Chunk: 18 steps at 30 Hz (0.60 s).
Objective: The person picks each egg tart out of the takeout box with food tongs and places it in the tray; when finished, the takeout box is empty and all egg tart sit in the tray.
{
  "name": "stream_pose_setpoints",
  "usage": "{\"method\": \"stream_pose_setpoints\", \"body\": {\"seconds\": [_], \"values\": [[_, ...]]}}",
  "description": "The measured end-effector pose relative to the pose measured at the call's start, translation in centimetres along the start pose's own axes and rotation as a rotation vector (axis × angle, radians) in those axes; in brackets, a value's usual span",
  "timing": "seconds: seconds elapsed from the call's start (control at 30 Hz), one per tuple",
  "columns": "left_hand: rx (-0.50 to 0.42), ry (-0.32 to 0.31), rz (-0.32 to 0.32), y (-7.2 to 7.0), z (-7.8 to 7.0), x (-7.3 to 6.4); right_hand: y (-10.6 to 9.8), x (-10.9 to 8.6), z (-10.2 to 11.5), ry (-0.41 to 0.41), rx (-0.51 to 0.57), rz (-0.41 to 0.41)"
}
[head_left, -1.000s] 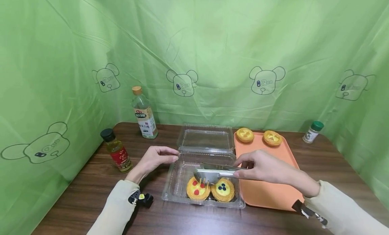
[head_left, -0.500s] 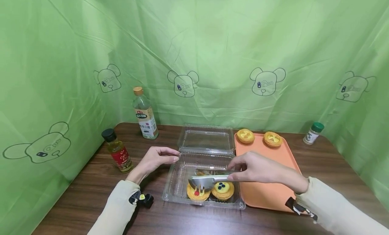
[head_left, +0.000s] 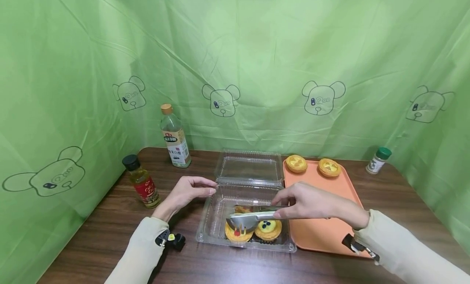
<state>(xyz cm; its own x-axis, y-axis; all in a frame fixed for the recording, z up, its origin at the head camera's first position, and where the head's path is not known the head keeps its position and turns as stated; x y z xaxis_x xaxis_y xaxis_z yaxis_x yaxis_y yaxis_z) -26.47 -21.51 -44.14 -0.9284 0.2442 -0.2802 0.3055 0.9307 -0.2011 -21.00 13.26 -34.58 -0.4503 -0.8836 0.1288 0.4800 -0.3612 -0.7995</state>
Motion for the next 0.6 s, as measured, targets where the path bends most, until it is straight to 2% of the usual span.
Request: {"method": "stream_pose_setpoints", "body": {"seconds": [0.23, 0.6], "values": [[0.006, 0.003, -0.001, -0.03, 0.14, 0.13, 0.03, 0.04, -0.14, 0.01, 0.03, 0.019], [-0.012, 0.004, 0.004, 0.05, 0.16, 0.18, 0.35, 0.63, -0.04, -0.008, 0.02, 0.043]]}}
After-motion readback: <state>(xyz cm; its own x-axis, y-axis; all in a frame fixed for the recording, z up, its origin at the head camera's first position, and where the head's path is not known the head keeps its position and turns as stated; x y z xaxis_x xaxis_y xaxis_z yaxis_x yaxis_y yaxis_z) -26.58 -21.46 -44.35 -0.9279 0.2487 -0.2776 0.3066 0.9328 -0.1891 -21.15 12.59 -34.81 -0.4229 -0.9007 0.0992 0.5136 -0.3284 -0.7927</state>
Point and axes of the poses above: each hand's wrist, its own x-axis towards the middle knuckle, its own y-axis out of the palm, z = x × y, the point moved 4 cm from there along x, towards the middle knuckle, and after that the axes turned 15 degrees about -y, right-handed, at the moved point
